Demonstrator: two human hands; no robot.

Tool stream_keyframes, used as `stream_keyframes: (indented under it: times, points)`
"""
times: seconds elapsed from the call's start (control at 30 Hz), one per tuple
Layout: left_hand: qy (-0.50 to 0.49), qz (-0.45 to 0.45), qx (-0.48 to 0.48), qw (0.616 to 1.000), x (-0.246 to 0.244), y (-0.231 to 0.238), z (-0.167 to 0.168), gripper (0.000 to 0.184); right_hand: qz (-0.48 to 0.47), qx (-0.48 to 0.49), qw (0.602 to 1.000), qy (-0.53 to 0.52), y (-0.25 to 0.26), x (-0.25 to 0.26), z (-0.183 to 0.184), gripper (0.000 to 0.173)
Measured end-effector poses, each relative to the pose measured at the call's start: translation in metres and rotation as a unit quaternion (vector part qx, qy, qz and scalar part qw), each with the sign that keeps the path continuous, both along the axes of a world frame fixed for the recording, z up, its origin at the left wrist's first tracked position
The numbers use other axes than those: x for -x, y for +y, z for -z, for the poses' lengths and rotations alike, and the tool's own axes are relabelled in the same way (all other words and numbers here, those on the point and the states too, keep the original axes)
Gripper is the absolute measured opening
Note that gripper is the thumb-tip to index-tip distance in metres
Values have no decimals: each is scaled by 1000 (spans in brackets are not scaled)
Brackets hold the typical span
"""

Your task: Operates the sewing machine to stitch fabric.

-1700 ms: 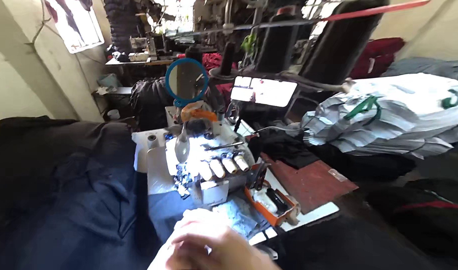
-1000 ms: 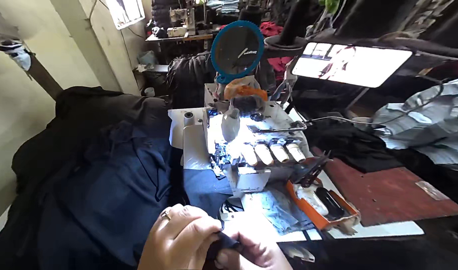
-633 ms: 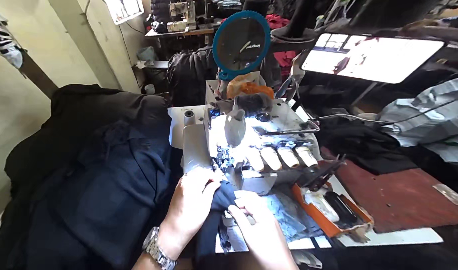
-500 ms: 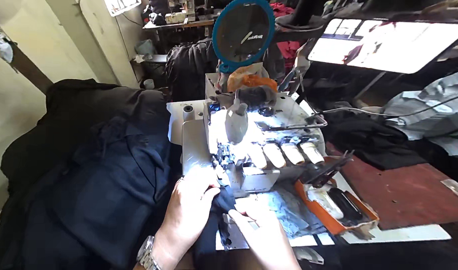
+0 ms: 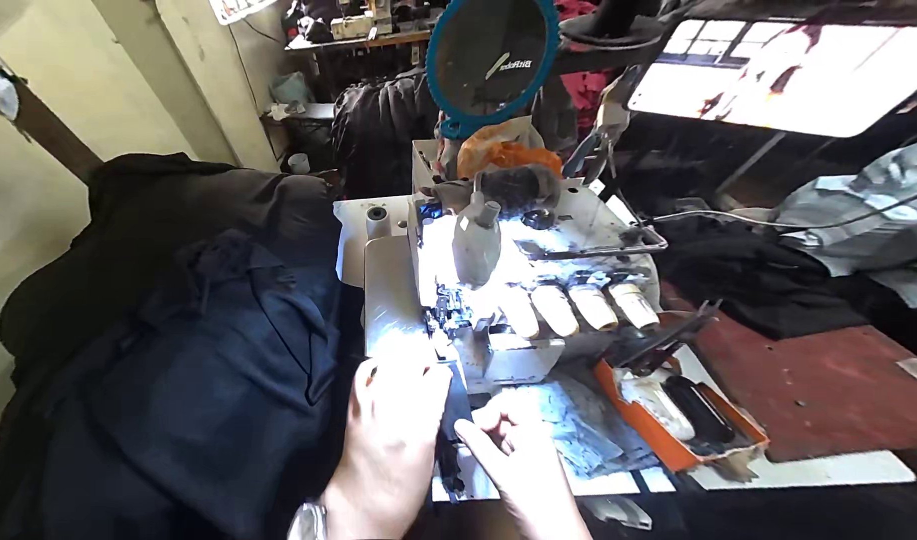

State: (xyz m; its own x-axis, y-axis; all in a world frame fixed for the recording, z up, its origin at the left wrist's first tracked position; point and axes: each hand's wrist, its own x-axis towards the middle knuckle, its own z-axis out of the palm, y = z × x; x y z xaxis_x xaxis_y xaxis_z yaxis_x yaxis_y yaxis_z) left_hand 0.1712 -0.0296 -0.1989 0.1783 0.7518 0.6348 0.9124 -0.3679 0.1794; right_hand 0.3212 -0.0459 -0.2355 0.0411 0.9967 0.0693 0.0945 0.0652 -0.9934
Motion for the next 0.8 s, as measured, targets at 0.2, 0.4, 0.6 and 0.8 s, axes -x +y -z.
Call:
stream_keyframes:
  times: [0.2,0.4,0.6,0.8]
  points:
    - [67,-83,67,992,-25,-26,7,40,-10,19,999,46,-6,5,-9,22]
    - [10,-14,16,1000,-3,-3,20,35,-3,-119,992,-36,8,11,-7,21]
    - [-38,67,43,996,17,1,16,30,15,-207,966,-151,10,13,-1,23]
    - [-38,91,155,983,35,15,0,33,13,-195,940,-280,1,22,-21,30]
